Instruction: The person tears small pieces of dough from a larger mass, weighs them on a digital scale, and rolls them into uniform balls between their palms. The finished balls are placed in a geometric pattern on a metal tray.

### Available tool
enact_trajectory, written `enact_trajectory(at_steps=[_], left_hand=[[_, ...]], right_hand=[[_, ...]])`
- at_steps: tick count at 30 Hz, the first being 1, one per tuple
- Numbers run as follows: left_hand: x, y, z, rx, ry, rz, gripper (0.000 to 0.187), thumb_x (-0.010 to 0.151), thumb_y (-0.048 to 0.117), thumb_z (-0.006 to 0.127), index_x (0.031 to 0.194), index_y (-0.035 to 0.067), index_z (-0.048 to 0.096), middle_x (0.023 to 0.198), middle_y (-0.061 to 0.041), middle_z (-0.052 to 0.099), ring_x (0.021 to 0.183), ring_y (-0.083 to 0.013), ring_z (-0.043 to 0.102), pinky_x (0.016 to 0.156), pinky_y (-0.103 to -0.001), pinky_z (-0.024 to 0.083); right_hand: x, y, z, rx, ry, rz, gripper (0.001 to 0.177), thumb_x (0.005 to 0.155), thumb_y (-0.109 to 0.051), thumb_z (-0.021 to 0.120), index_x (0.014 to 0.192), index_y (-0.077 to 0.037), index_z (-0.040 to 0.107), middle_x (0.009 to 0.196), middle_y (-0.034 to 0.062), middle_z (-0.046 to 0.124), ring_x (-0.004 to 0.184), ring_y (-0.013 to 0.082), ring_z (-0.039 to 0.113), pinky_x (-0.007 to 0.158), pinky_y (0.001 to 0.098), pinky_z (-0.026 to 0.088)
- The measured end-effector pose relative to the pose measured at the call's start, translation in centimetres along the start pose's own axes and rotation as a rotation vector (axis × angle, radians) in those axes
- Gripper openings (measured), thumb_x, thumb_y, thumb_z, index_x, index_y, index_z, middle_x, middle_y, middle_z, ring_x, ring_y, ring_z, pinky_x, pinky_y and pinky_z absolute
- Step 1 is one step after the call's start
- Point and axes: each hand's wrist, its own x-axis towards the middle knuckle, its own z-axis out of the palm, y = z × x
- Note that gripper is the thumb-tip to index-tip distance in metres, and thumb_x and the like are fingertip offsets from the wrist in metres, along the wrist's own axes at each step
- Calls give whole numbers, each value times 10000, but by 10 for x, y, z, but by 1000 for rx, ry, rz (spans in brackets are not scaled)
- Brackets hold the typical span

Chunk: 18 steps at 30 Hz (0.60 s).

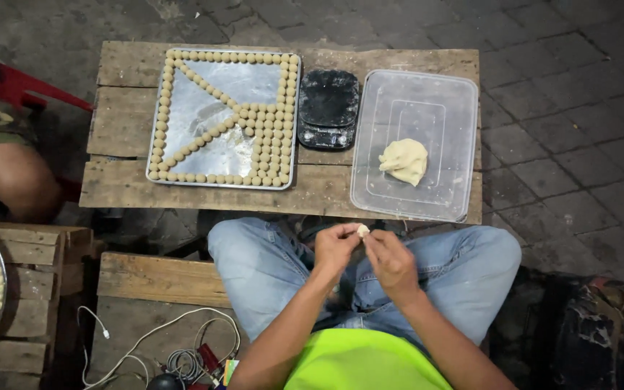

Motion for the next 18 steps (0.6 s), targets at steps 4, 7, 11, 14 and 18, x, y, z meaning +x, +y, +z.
enact_trajectory(at_steps=[4, 7, 11, 14, 18], left_hand=[[-41, 63, -15, -104, 33, -52, 264, 815, 206, 824, 1049, 85, 835, 1043, -145, 806, 1031, -253, 744, 870, -360, 579], [-49, 74, -23, -197, 62, -94, 302, 802, 228, 857, 1058, 69, 830, 1062, -142, 805, 1030, -231, 738, 889, -344, 579], [-46, 64, -25, -103, -2, 103, 239, 832, 181, 853, 1049, 82, 830, 1038, -128, 809, 1038, -245, 750, 914, -340, 577], [-37, 54, -27, -203, -66, 10, 233, 858, 146, 837, 1079, 76, 825, 963, -129, 805, 863, -170, 756, 730, -317, 638], [-33, 48, -33, -572, -159, -176, 308, 871, 52, 808, 1146, -53, 714, 947, -164, 774, 797, -226, 774, 741, -331, 673]], right_hand=[[5, -14, -1, 99, 26, -36, 159, 889, -40, 788, 1046, -34, 813, 975, 109, 769, 825, 260, 759, 695, 351, 638], [7, -1, 4, 331, -27, 95, 128, 860, -77, 825, 987, -83, 842, 925, 63, 787, 802, 209, 770, 732, 328, 628], [-3, 29, 29, 911, -19, 769, 273, 757, 49, 888, 1001, 48, 765, 817, 123, 740, 693, 162, 738, 646, 302, 654], [-3, 32, 23, 959, -19, 792, 305, 757, 47, 887, 1031, 37, 754, 821, 108, 738, 689, 146, 738, 622, 279, 644], [-5, 34, 22, 1011, -15, 792, 279, 772, 54, 869, 1026, 57, 754, 826, 121, 745, 682, 165, 741, 611, 293, 649]])
